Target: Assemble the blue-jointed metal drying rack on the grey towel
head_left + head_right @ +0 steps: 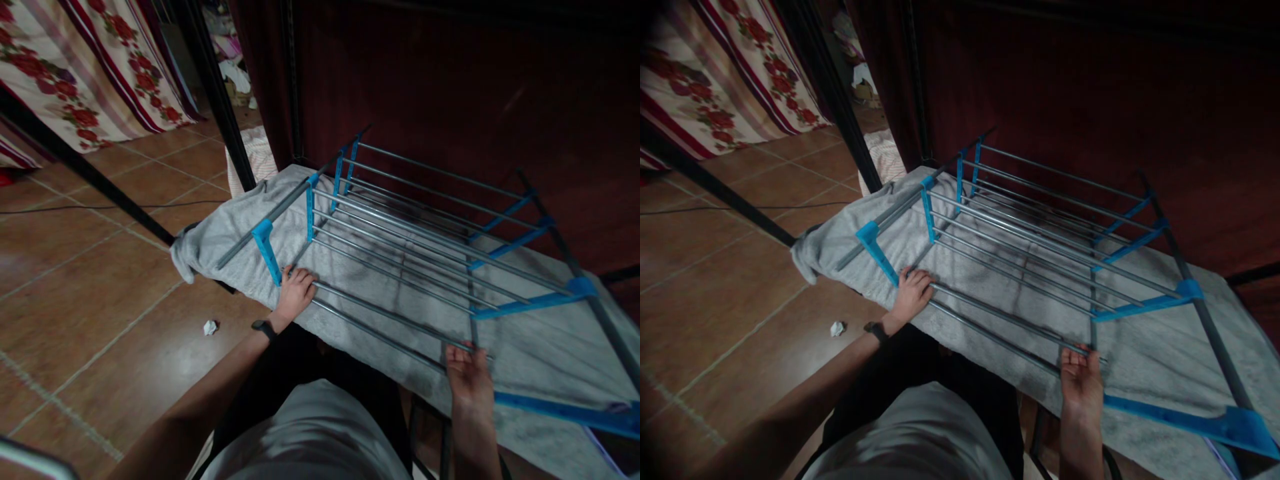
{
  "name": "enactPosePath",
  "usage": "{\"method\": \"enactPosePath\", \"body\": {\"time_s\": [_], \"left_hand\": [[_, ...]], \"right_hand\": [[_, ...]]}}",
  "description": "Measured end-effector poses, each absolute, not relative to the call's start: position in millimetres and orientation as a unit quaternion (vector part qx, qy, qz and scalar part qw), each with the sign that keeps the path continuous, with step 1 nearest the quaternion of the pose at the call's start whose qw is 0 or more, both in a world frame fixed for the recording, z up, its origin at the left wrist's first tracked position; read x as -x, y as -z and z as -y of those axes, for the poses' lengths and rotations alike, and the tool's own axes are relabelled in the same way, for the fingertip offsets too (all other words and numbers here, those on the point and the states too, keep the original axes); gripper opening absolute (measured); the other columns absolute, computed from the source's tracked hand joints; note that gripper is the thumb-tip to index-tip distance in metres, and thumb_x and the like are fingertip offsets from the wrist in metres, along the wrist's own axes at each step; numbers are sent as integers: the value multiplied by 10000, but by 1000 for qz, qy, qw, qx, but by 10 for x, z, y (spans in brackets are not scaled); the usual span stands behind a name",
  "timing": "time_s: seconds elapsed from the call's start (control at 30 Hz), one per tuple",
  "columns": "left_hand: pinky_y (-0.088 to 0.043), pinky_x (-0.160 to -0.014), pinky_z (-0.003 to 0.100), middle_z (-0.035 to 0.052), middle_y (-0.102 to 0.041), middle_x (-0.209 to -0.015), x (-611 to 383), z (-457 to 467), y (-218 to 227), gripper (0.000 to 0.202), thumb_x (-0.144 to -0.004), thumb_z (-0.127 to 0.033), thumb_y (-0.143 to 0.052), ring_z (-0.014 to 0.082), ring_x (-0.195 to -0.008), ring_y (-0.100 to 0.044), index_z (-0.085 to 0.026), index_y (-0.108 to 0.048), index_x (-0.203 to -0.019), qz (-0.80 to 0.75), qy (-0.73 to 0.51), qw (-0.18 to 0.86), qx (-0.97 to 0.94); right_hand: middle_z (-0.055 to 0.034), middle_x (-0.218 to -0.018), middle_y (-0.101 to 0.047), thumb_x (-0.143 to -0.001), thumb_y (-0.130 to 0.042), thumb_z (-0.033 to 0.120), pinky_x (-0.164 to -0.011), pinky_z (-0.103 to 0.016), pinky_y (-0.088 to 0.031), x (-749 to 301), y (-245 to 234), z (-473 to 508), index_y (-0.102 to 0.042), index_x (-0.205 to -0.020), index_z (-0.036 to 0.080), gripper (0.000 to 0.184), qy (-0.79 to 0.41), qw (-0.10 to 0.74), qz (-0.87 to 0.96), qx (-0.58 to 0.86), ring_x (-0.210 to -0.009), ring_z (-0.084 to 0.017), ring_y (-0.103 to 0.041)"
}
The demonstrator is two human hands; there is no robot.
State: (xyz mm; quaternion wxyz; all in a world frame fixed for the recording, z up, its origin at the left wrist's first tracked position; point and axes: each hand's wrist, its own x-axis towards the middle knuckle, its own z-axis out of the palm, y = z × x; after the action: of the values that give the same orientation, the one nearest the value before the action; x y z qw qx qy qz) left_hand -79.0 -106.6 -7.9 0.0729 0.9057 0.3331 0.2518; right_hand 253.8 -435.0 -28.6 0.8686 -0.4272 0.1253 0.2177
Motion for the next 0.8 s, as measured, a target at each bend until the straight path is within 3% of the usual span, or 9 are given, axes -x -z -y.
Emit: {"method": "enactPosePath", "body": {"time_s": [0.2, 0.47, 0.67, 0.8], "left_hand": [[-233, -1147, 553, 56, -691, -1061, 786, 1061, 64, 227, -924, -237, -486, 256, -1126, -570, -247, -670, -1057, -333, -246, 85, -906], [-266, -1127, 539, 57, -693, -1049, 780, 1045, 79, 241, -910, -212, -479, 254, -1090, -578, -249, -673, -1048, -332, -244, 87, -907], [-272, -1123, 533, 54, -695, -1051, 783, 1037, 97, 244, -902, -208, -482, 254, -1093, -579, -247, -672, -1048, -330, -241, 85, -908], [-279, -1121, 528, 56, -698, -1055, 785, 1037, 94, 241, -905, -216, -482, 253, -1096, -579, -242, -670, -1053, -328, -240, 85, -910]], "right_hand": [[45, -860, -660, -788, -751, 298, -813, -312, -560, -2574, 292, 4405, -615, -873, 217, 180, -224, 855, -129, 450, -830, -108, -648], [14, -948, -677, -826, -642, 122, -864, -239, -567, -2554, 156, 4451, -635, -893, 179, 88, -252, 842, -144, 455, -900, -74, -664], [-40, -1058, -682, -811, -576, 63, -884, -280, -592, -2570, 126, 4526, -643, -936, 154, 168, -250, 832, -155, 470, -1014, -119, -670], [-27, -1029, -678, -820, -615, 72, -933, -272, -571, -2551, 183, 4559, -637, -943, 161, 154, -230, 838, -134, 476, -1013, -105, -666]]}}
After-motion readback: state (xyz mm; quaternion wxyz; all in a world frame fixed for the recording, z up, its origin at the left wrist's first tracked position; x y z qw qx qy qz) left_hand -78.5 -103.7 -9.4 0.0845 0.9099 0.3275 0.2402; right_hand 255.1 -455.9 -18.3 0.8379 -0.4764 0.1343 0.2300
